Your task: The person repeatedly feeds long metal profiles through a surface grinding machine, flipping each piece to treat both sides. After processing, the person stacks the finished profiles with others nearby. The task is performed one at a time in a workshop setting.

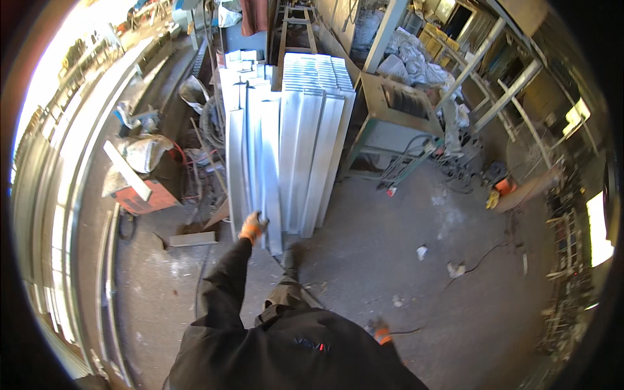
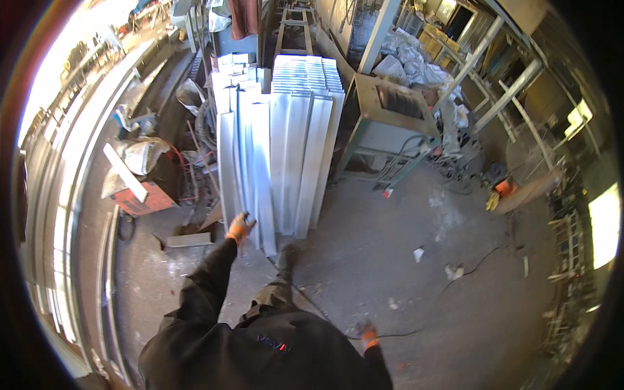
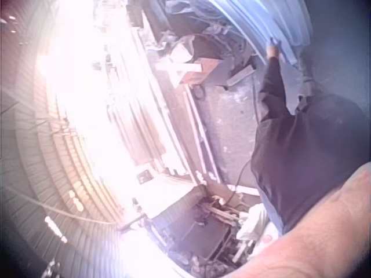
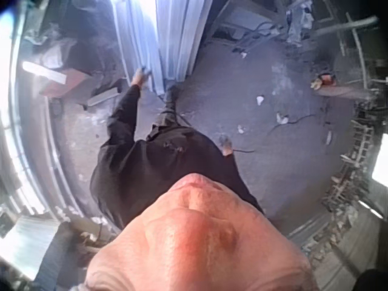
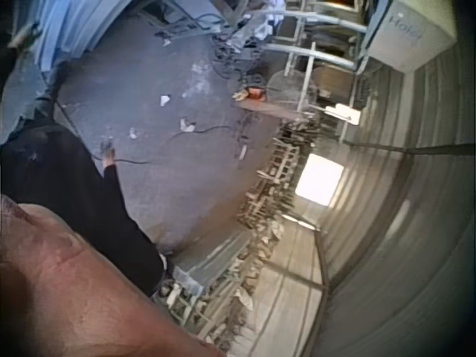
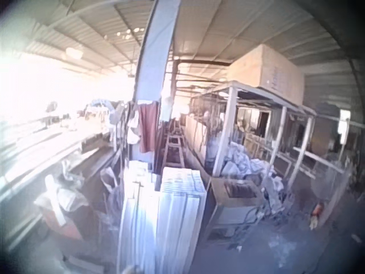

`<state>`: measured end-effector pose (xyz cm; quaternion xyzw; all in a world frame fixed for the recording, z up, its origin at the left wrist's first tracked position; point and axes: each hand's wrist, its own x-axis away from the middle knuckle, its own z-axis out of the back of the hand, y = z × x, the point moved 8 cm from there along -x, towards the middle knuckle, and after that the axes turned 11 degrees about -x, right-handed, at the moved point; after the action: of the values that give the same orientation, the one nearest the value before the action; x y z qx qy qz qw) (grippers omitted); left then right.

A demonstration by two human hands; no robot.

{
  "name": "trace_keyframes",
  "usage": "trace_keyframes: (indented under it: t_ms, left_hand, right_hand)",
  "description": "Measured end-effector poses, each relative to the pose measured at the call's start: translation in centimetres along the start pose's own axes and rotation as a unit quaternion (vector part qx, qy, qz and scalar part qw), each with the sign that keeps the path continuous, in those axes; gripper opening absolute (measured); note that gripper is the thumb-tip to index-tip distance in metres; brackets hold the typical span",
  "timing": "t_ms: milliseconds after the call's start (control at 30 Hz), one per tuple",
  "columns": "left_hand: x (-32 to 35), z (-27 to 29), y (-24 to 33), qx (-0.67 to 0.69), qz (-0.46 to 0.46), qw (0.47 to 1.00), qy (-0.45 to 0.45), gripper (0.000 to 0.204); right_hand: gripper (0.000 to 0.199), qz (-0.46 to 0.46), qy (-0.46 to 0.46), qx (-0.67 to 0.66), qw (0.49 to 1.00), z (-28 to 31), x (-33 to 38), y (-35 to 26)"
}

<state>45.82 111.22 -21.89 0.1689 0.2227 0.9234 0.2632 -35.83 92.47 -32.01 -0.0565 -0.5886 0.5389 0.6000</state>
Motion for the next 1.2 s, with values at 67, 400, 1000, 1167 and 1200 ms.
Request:
trace_keyframes:
  t_ms: [67,400,1000,1167,1200]
  left_hand:
    - [-11.7,4.4,4.5,-0.010,-0.030,0.999,0.024,0.070]
    - [-49.4,19.8,18.9,-0.128,-0.026,0.981,0.140,0.078]
    - [-59.8,21.3,21.9,-0.348,-0.017,0.934,0.082,0.059]
    - [-58.9,23.1,22.2,-0.270,0.021,0.958,0.094,0.064]
    - [-58.6,23.1,22.0,-0.284,0.035,0.956,0.058,0.066]
  right_hand:
    - [0.066,-0.031,-0.018,0.042,0.998,-2.4,-0.8,-3.1]
    - [0.067,-0.099,0.000,0.081,0.992,-9.0,-7.2,-17.3]
    - [0.069,-0.129,0.002,0.113,0.985,-10.8,-11.7,-24.3]
    - [0.069,-0.128,-0.007,0.132,0.983,-10.9,-12.0,-24.9]
    - [0.069,-0.128,-0.009,0.135,0.982,-11.0,-11.9,-24.8]
